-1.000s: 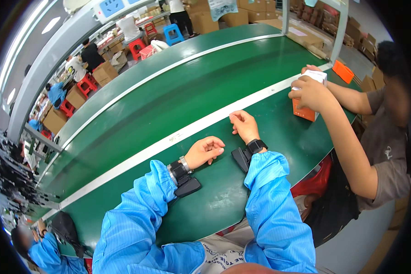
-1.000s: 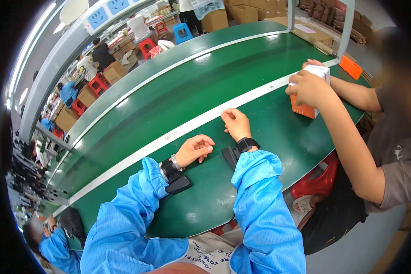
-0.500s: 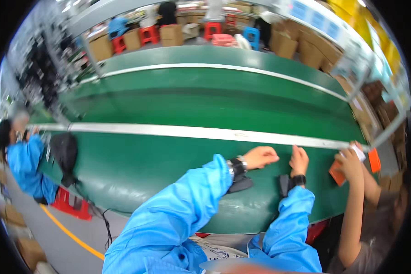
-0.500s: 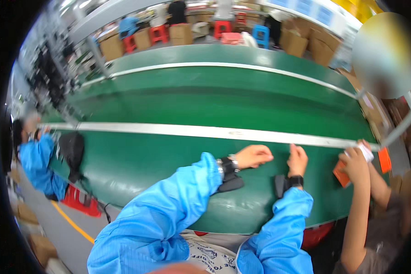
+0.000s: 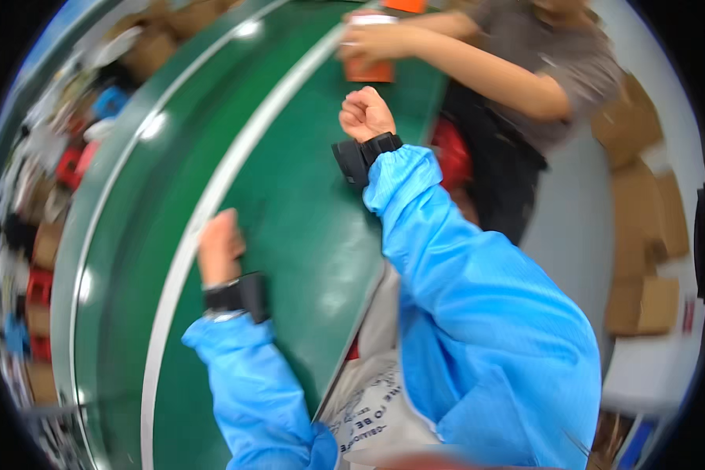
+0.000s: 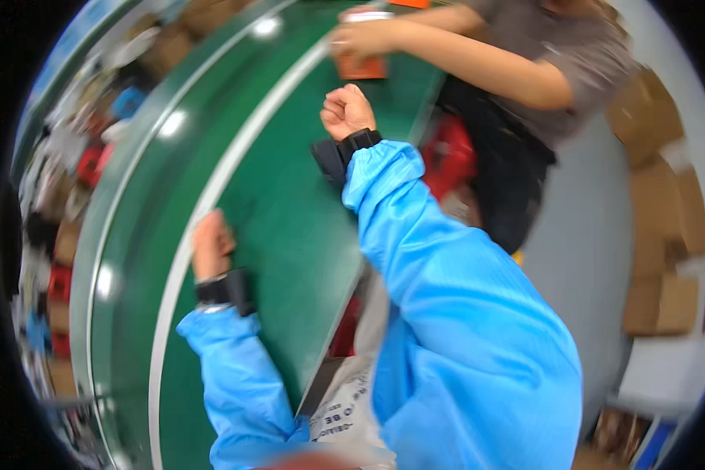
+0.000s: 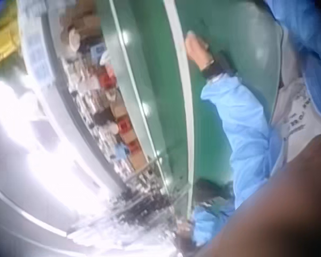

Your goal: Assembling and packaging products into boxes on an industrial assembly line.

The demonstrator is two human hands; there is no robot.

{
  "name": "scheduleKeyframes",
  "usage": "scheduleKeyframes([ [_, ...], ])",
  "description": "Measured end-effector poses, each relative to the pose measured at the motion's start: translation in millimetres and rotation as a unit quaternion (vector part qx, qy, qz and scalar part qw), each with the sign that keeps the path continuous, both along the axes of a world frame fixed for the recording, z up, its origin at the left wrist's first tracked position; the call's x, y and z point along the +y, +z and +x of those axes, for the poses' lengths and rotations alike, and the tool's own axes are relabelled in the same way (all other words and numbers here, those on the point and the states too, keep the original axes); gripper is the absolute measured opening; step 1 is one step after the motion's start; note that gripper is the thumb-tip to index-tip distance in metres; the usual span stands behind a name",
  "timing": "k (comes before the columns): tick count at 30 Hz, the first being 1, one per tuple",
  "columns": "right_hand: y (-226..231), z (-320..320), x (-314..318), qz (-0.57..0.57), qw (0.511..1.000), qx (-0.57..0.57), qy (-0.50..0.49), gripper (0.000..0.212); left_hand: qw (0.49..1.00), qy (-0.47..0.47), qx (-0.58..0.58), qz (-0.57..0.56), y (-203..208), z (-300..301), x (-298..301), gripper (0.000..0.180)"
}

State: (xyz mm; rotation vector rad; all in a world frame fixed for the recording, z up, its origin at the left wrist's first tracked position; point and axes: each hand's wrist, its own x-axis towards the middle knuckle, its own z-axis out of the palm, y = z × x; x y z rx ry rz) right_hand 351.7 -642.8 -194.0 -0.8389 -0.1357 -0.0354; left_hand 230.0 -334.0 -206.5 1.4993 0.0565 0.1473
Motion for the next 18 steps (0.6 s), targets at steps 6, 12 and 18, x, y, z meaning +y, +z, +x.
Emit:
scheduleKeyframes([
  [6,-52.4,-156.7,-172.7,0.403,0.900,-0.127,-0.108,0.029,0.996,-0.079,0.026,-0.029,6.0,24.1,-34.2,0.037],
  [12,-124.6,-82.2,-256.1,0.377,0.875,0.035,-0.302,0.032,0.999,-0.041,0.017,0.012,4.0,13.0,-15.5,0.038],
  [18,-122.6,-20.3,-301.8,0.435,0.842,0.002,-0.318,0.033,1.000,-0.005,0.025,0.005,2.5,6.5,-16.1,0.040],
])
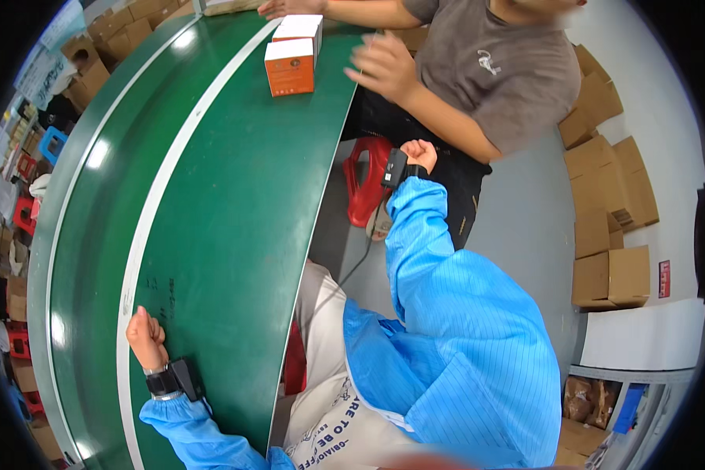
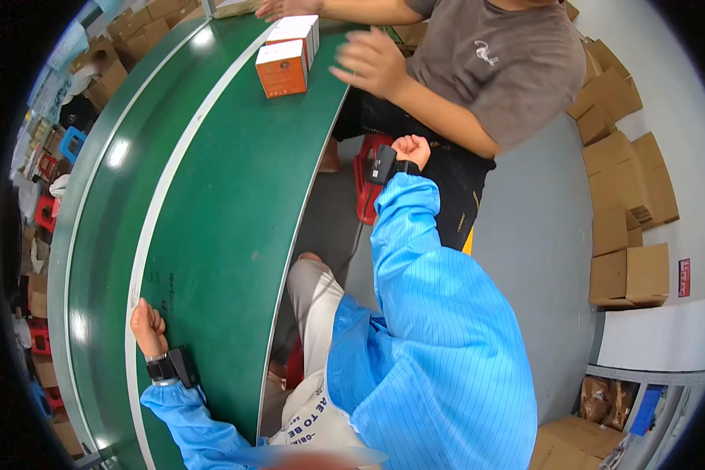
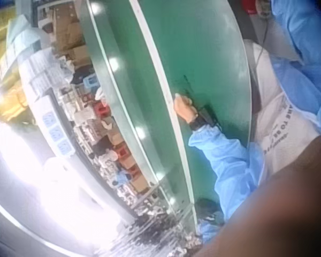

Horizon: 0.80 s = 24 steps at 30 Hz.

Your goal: Assembling and packaging products into boxes on an industrial assembly line.

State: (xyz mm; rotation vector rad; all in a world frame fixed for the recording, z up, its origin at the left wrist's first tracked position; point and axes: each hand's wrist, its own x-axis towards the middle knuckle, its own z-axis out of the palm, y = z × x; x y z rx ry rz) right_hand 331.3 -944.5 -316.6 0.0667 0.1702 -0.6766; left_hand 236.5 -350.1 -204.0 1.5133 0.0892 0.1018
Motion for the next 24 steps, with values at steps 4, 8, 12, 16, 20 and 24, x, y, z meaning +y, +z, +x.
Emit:
scheduleKeyframes([
  [4,22.9,-8.5,7.9,0.027,0.995,-0.091,0.038,0.035,1.000,-0.014,0.016,0.008,4.6,8.1,-8.3,0.039],
  [8,34.0,-16.6,27.0,0.062,0.995,-0.074,0.025,0.033,1.000,-0.022,0.019,0.011,8.3,5.3,-8.5,0.039],
  [12,68.0,-55.4,48.0,0.095,0.989,-0.089,0.076,0.036,0.998,-0.030,-0.006,-0.053,-1.4,2.1,4.5,0.038],
  [16,115.6,-59.9,101.3,-0.012,0.970,-0.184,0.158,0.035,0.998,-0.028,0.005,-0.052,1.7,-5.6,7.5,0.036],
  [20,173.8,-82.7,168.3,-0.120,0.963,-0.195,0.140,0.030,0.997,-0.064,-0.002,-0.053,3.7,-8.6,2.2,0.037],
  [24,220.4,-115.2,357.0,-0.156,0.917,-0.147,0.336,0.029,0.992,-0.021,0.001,-0.127,9.1,-31.9,32.4,0.037],
])
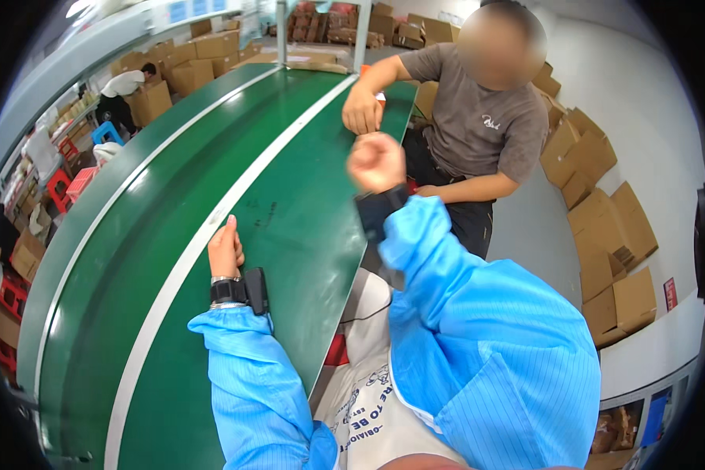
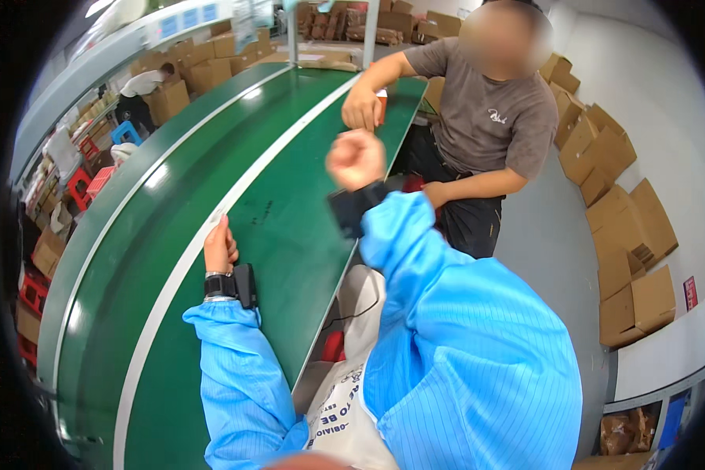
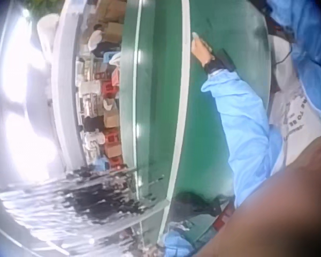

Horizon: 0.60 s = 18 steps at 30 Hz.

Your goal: Assembling and packaging products into boxes on an industrial assembly line.

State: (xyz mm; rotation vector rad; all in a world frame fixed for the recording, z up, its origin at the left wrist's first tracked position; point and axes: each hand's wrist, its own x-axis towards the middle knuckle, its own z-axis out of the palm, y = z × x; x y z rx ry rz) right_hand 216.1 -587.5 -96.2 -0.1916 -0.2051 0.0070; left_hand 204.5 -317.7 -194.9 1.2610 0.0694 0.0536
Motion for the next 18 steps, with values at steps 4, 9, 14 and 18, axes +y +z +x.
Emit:
scheduleKeyframes([
  [4,7.9,-16.4,161.3,0.093,0.967,-0.102,0.212,0.028,0.978,0.027,-0.022,-0.206,-3.5,4.0,15.3,0.035],
  [9,-52.2,-90.2,330.9,-0.131,0.978,-0.052,0.152,0.022,0.914,-0.006,-0.102,-0.393,-20.0,8.6,77.8,0.041],
  [14,-39.8,-161.7,377.5,-0.242,0.893,-0.062,0.374,0.033,0.836,-0.055,-0.162,-0.521,-57.1,12.4,104.5,0.054],
  [18,-43.4,-185.9,402.9,-0.436,0.800,-0.086,0.403,0.034,0.803,0.015,-0.145,-0.577,-32.5,-7.3,125.1,0.054],
])
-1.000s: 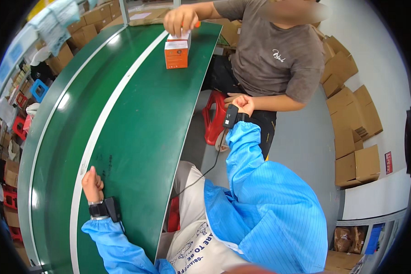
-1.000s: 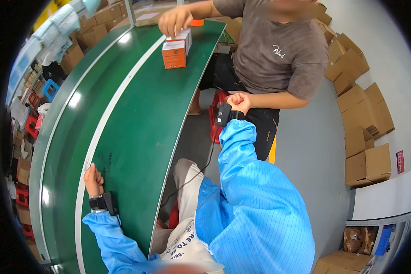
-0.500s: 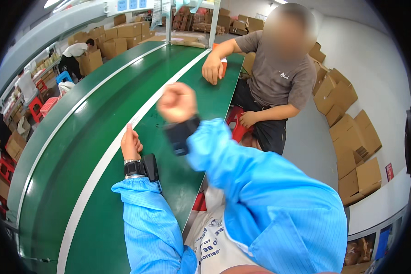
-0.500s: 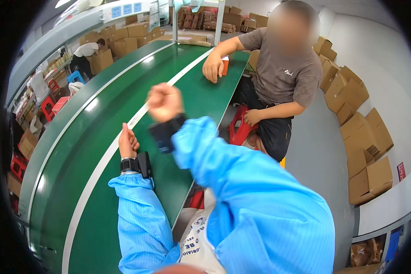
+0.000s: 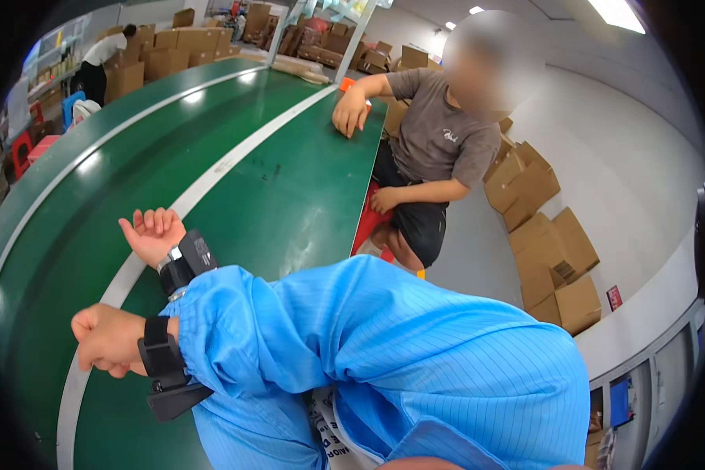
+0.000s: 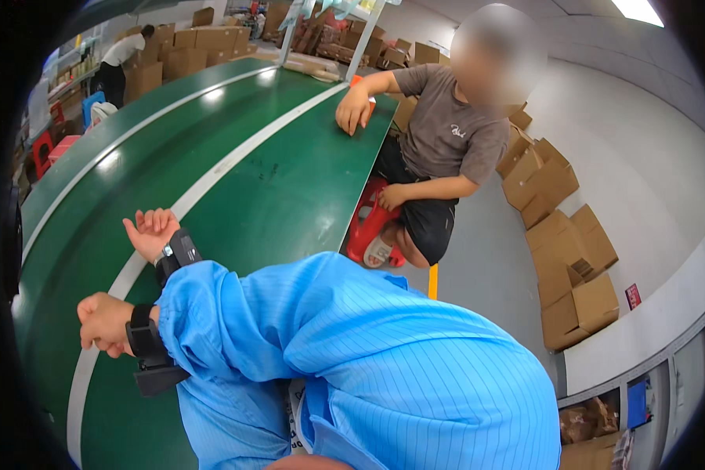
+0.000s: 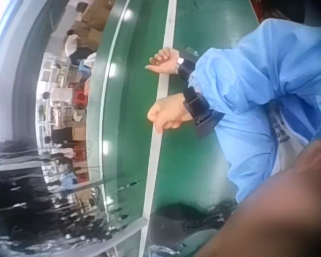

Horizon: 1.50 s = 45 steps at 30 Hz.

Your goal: Assembling and packaging products into boxes on an industrial assembly line.

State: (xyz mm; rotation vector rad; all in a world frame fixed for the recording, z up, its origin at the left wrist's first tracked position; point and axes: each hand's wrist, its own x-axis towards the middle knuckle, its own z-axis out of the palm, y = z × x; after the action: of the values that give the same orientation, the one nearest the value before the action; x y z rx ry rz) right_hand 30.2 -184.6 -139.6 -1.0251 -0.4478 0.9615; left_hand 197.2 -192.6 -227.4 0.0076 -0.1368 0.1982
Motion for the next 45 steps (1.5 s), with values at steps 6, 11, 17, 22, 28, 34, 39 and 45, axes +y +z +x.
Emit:
scheduleKeyframes([
  [6,-0.6,13.5,2.2,0.036,0.996,0.058,-0.049,0.033,0.993,0.025,0.092,-0.077,9.2,-5.6,-17.5,0.048],
  [11,-0.2,14.4,4.6,0.023,0.995,0.078,-0.051,0.027,0.990,0.038,0.103,-0.092,8.1,-7.3,-22.8,0.046],
  [17,5.4,12.9,1.1,0.039,0.993,0.102,-0.035,0.030,0.991,0.040,0.109,-0.072,4.2,-9.0,-12.0,0.046],
  [22,-1.3,14.5,14.0,0.055,0.995,0.081,-0.015,0.031,0.998,0.002,0.006,-0.058,-13.8,-6.1,18.3,0.042],
  [28,-18.4,15.8,31.8,0.083,0.995,0.042,-0.043,0.024,0.999,0.037,0.011,0.004,-35.2,-20.7,75.5,0.030],
  [34,11.2,111.6,-81.8,0.353,0.902,0.081,-0.234,0.027,0.989,0.081,0.080,0.098,5.9,-77.6,114.1,0.029],
  [39,-11.8,202.4,-447.7,0.458,0.842,0.033,-0.284,0.031,0.974,0.051,0.028,0.220,5.0,-81.4,132.5,0.033],
  [45,-40.9,207.8,-600.2,0.475,0.674,0.052,-0.563,0.032,0.916,0.030,0.148,0.372,16.2,-90.5,122.7,0.042],
])
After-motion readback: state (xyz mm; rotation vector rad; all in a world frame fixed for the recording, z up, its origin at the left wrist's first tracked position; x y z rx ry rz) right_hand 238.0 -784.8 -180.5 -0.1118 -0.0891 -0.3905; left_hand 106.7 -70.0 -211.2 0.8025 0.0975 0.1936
